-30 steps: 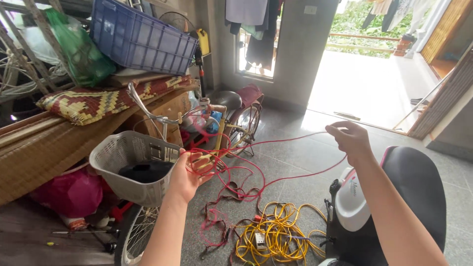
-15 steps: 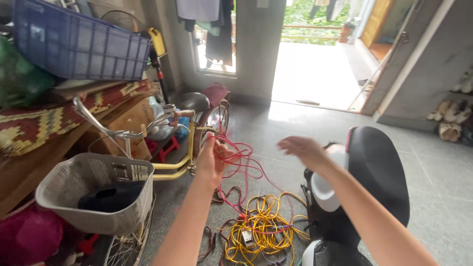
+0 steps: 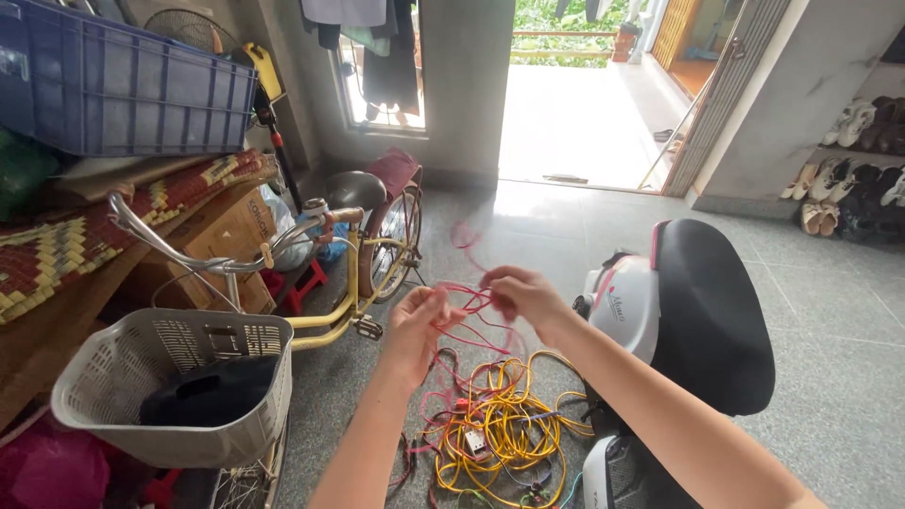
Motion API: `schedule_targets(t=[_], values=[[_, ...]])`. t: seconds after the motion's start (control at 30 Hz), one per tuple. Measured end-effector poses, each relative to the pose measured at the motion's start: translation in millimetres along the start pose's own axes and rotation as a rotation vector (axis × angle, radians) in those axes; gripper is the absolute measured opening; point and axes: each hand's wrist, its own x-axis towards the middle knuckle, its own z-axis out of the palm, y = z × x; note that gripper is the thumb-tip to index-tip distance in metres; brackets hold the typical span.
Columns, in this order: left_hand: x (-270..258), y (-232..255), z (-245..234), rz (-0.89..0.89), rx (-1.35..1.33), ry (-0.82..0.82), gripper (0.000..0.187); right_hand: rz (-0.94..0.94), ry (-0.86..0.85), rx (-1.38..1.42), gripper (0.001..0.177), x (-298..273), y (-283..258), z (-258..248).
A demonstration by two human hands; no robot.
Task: The person untangles and coils several colored cables and cords on the floor, then places them into a basket. The person handles green, blue, red, and yellow cords, separating and winding them before depositing them into a container.
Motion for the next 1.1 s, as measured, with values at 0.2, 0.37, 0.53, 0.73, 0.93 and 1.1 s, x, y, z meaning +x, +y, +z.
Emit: schedule_targets(t=[0.2,0.37,0.53,0.73,0.93,1.1], values=[[-22.6,9.8,7.7,-0.061,-0.038,-0.212,0.027,-0.046,0.051,-0.151,0.028,-15.2,-2.1,6.1],[-21.2,-4.0,11.2,-0.003,-0.184,-0.046,0.044,-0.127,-0.176,-0.197,0.063,-39.8,-8.4,27.8],[-30.0,5.8,9.0,-0.059,0.036,0.011,0.055,-0.200,0.057,-0.385,0.059,-37.2,-10.6,8.9],[-24.7,1.9,-4.4,0.063,0.942,-0.069,0.048,-0.206,0.113,-0.124,0.049,-34.6,-31.1,9.4],[-6.3,-8.5,-81.0,0.069,1.281,0.162,0.012,-0.203,0.316,0.084,0.052,-14.9,-64.8,-45.1],[-18.1,19.6,-107.2,-0.134,0.843,0.451,0.017,-0.004,0.442,0.478,0.056,15.1,-38.5,-130.3]])
